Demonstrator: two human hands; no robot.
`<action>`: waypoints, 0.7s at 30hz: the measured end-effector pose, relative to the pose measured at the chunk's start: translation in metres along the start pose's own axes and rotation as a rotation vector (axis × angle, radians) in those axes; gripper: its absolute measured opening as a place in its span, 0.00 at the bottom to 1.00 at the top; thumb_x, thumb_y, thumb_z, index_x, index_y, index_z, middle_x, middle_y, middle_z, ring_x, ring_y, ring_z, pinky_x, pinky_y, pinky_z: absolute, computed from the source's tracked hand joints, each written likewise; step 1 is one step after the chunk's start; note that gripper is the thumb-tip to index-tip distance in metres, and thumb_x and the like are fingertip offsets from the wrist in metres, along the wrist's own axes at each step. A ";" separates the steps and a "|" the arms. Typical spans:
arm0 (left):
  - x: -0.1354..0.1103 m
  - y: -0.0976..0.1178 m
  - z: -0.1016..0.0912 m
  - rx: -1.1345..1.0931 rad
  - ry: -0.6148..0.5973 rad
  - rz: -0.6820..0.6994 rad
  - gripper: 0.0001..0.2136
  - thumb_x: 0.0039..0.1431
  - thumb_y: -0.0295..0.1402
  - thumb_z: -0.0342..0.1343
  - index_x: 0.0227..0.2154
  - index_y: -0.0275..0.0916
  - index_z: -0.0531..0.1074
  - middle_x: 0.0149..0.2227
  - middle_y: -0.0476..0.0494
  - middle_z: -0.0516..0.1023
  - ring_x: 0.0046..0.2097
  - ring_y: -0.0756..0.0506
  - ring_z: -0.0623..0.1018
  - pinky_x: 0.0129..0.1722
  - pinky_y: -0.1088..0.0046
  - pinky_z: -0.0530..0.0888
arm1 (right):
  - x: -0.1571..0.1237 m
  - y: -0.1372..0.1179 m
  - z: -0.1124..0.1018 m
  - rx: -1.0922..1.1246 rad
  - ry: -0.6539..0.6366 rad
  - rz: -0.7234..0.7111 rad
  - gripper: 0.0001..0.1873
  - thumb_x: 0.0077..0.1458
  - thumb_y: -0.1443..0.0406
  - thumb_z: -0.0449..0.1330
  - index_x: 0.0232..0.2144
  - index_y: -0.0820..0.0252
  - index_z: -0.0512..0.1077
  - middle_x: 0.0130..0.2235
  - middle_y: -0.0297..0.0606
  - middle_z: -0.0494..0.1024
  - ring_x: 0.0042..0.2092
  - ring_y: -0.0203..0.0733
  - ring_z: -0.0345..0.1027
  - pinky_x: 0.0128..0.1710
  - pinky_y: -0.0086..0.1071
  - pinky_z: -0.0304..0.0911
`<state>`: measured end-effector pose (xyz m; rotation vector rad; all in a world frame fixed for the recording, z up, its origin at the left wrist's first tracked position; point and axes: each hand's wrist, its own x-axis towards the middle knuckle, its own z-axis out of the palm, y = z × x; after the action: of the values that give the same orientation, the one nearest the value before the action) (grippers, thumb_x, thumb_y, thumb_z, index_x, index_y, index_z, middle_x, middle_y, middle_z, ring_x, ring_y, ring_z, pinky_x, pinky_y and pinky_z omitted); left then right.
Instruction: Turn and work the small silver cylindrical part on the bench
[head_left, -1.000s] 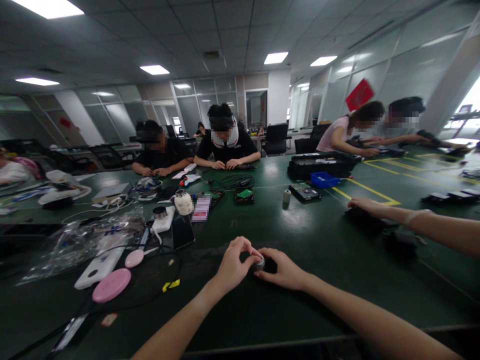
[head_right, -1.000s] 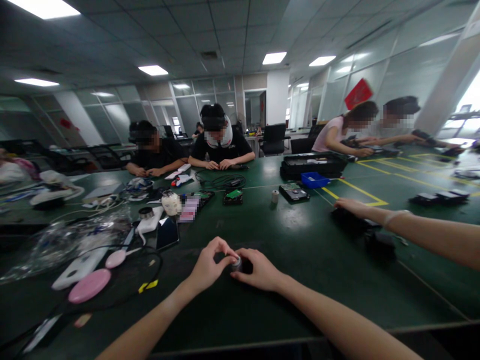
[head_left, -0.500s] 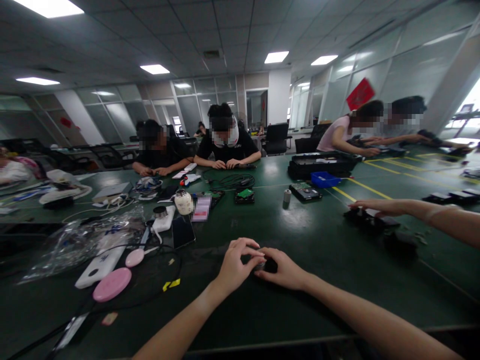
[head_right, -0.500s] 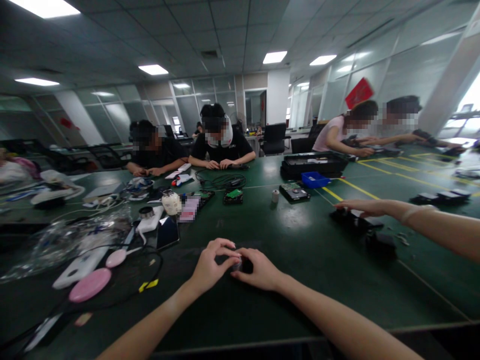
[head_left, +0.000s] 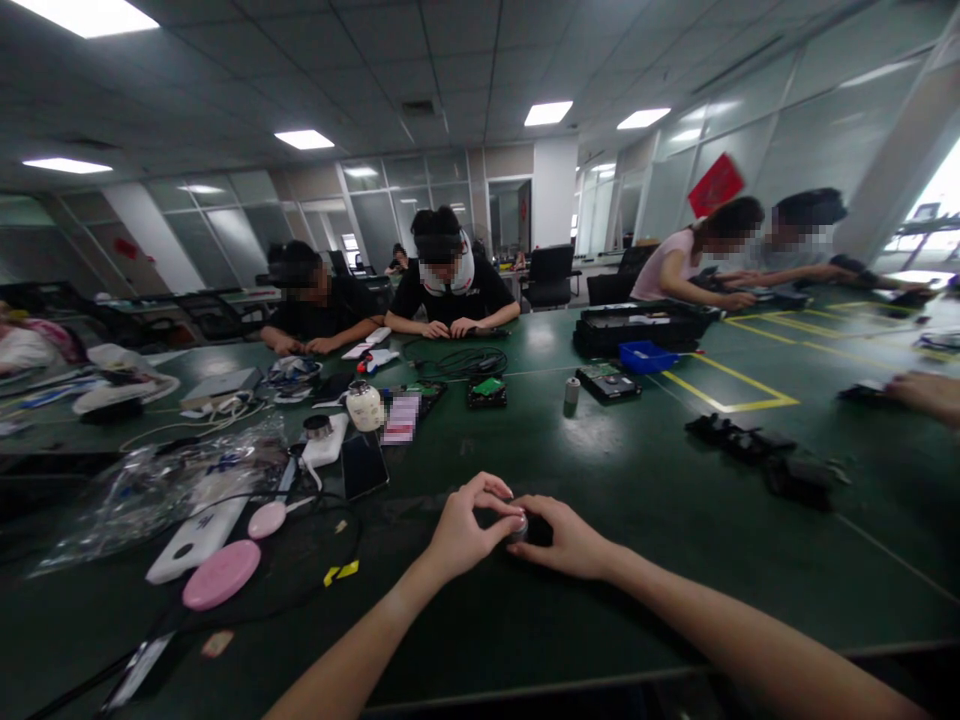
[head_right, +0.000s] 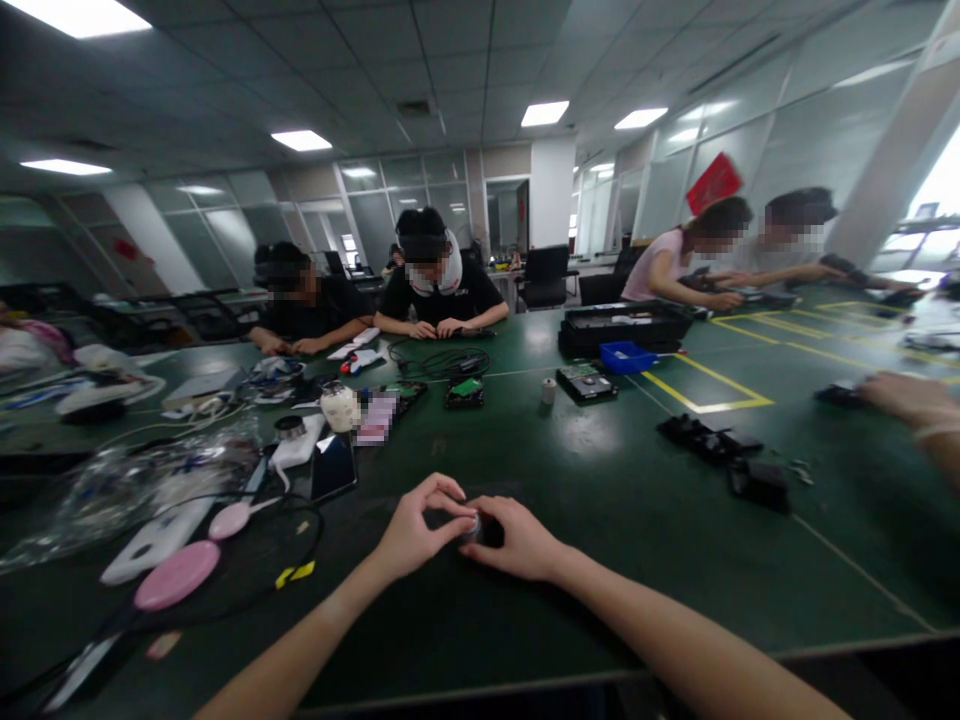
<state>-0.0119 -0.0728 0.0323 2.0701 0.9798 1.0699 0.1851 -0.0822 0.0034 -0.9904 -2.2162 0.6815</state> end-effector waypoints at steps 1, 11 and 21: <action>0.000 0.000 0.000 -0.016 0.003 -0.021 0.05 0.50 0.30 0.66 0.30 0.39 0.75 0.38 0.45 0.78 0.39 0.45 0.79 0.44 0.70 0.72 | 0.000 0.000 0.000 0.002 -0.002 0.002 0.21 0.52 0.58 0.64 0.47 0.58 0.69 0.45 0.38 0.76 0.45 0.45 0.69 0.46 0.37 0.63; -0.005 -0.001 0.008 -0.233 0.030 -0.124 0.17 0.52 0.29 0.64 0.24 0.42 0.56 0.32 0.47 0.83 0.37 0.44 0.82 0.41 0.68 0.75 | -0.001 -0.002 -0.002 0.014 -0.012 0.022 0.22 0.52 0.57 0.65 0.48 0.57 0.69 0.45 0.39 0.76 0.46 0.46 0.69 0.48 0.38 0.63; -0.006 -0.023 0.008 -0.109 0.283 -0.043 0.17 0.55 0.32 0.61 0.22 0.42 0.56 0.30 0.47 0.79 0.41 0.41 0.81 0.39 0.67 0.74 | 0.000 -0.002 -0.001 0.030 -0.006 0.015 0.22 0.52 0.58 0.65 0.49 0.57 0.70 0.47 0.39 0.76 0.47 0.47 0.69 0.50 0.40 0.63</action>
<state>-0.0146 -0.0667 0.0081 1.8350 1.0699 1.3885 0.1850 -0.0835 0.0060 -0.9922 -2.1991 0.7238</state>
